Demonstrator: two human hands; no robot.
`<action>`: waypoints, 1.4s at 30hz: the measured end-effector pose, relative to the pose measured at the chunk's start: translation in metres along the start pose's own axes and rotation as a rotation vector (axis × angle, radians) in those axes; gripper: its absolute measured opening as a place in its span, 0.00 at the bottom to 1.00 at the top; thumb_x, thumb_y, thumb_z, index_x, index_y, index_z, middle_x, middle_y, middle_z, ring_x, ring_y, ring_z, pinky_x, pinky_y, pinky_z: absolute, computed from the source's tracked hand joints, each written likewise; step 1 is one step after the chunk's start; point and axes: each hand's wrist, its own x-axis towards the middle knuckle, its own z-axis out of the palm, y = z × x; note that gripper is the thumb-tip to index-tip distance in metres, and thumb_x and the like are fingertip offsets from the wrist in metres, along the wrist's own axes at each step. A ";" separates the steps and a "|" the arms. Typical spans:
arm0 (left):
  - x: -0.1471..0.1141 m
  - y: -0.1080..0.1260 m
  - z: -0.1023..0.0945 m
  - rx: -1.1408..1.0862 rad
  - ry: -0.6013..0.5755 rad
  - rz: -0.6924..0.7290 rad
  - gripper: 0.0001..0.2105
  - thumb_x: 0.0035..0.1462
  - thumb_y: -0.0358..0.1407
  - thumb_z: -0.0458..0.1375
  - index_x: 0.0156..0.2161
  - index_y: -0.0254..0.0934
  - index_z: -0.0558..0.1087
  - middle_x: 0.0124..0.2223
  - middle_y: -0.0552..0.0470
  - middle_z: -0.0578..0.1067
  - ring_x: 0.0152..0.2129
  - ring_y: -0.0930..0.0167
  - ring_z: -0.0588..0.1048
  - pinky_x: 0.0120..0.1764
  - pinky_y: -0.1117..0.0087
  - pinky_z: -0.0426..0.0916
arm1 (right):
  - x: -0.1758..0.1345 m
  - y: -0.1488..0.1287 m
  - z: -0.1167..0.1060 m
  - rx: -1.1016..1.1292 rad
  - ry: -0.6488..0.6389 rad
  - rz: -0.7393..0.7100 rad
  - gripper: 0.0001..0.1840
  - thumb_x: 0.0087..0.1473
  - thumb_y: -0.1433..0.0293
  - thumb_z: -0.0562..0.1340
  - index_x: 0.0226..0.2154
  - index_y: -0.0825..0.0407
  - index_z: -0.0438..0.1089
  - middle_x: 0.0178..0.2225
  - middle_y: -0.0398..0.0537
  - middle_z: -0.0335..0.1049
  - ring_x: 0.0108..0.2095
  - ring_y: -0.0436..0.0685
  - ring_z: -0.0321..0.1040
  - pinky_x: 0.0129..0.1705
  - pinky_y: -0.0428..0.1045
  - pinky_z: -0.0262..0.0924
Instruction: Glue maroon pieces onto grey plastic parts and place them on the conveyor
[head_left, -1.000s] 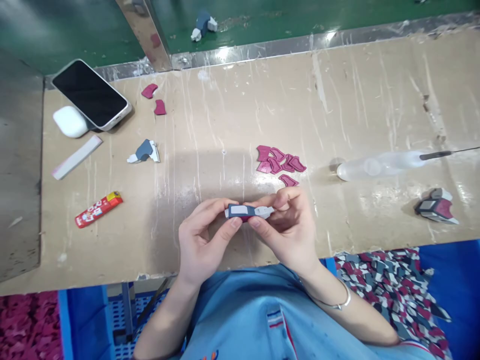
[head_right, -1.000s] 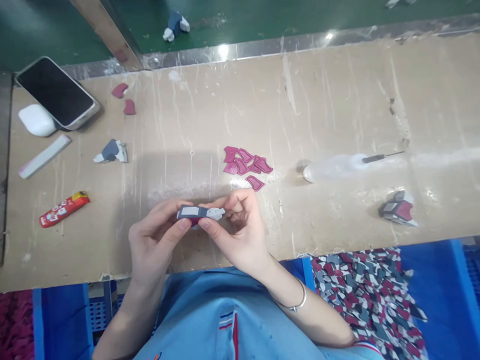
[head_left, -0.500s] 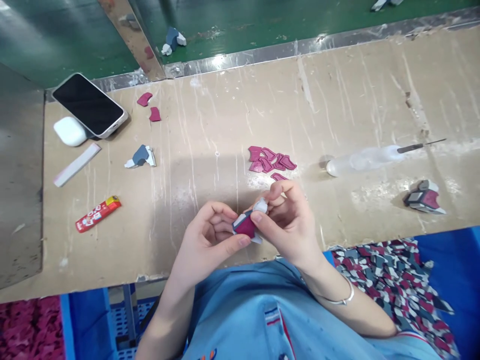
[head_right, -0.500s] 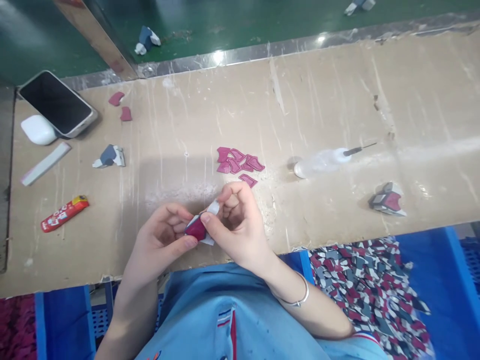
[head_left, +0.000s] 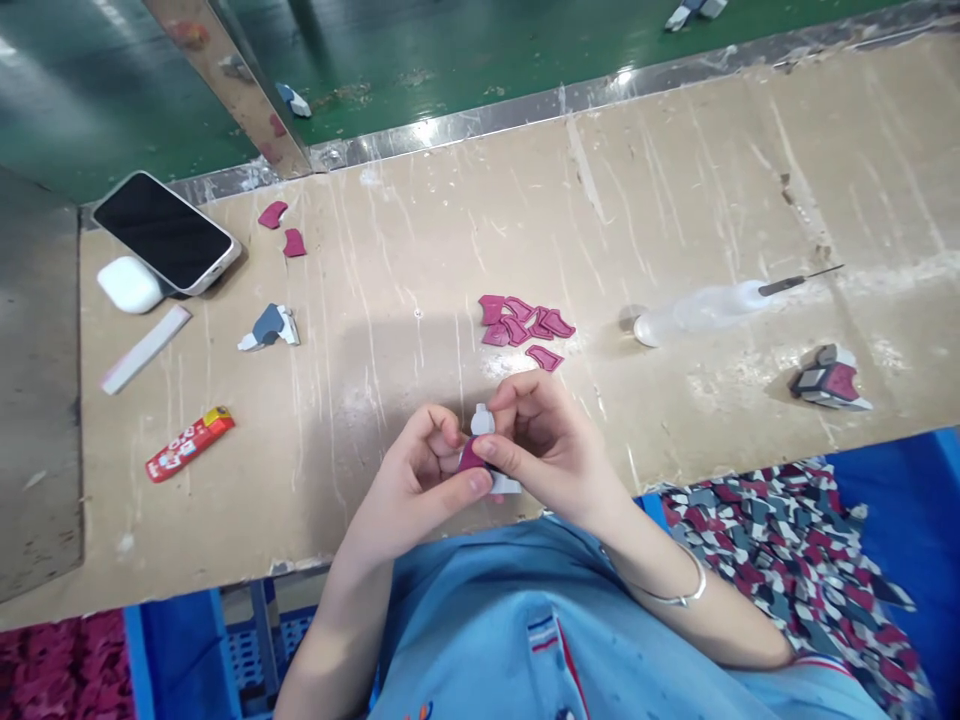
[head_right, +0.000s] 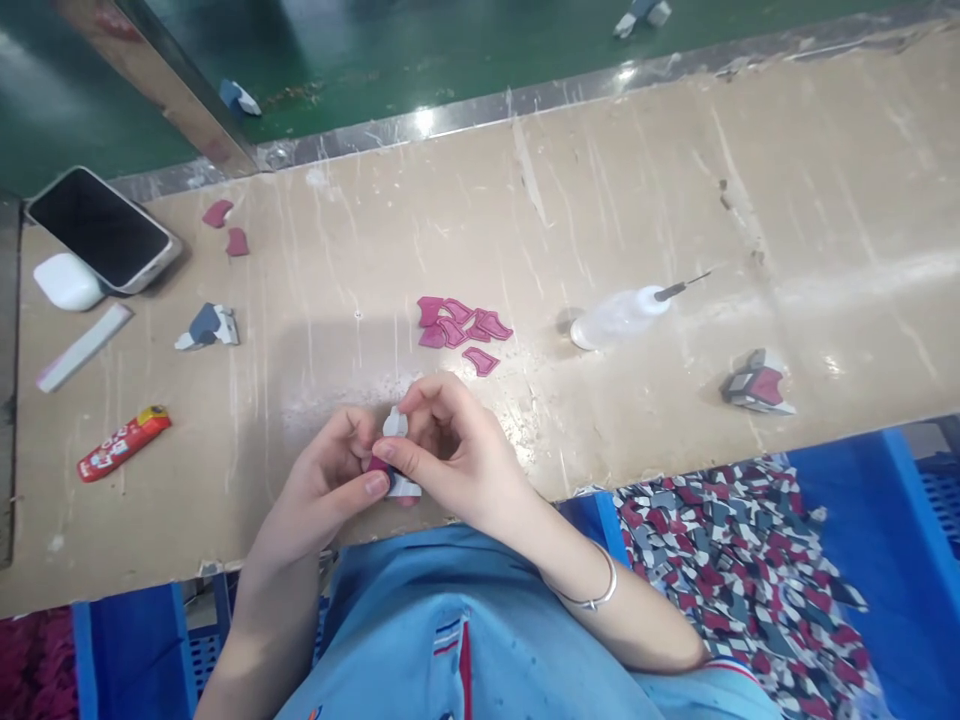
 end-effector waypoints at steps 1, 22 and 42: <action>0.001 -0.001 0.001 -0.018 -0.007 0.003 0.26 0.59 0.47 0.75 0.36 0.42 0.60 0.28 0.60 0.71 0.22 0.76 0.73 0.28 0.77 0.73 | 0.000 -0.001 0.000 -0.006 -0.002 0.005 0.24 0.61 0.49 0.74 0.40 0.45 0.64 0.23 0.33 0.65 0.20 0.48 0.62 0.22 0.44 0.58; -0.007 -0.031 0.002 0.817 0.375 0.474 0.15 0.68 0.36 0.64 0.36 0.44 0.60 0.29 0.60 0.71 0.21 0.73 0.73 0.27 0.74 0.67 | -0.002 0.008 -0.007 0.064 -0.124 -0.059 0.18 0.71 0.54 0.66 0.56 0.42 0.81 0.60 0.53 0.82 0.62 0.63 0.78 0.66 0.61 0.74; 0.029 0.026 0.030 1.045 0.072 0.606 0.17 0.61 0.23 0.55 0.29 0.41 0.52 0.24 0.62 0.63 0.20 0.76 0.66 0.24 0.79 0.60 | 0.007 -0.006 -0.034 0.143 -0.100 -0.187 0.13 0.66 0.59 0.72 0.52 0.39 0.85 0.58 0.52 0.82 0.60 0.66 0.80 0.64 0.60 0.76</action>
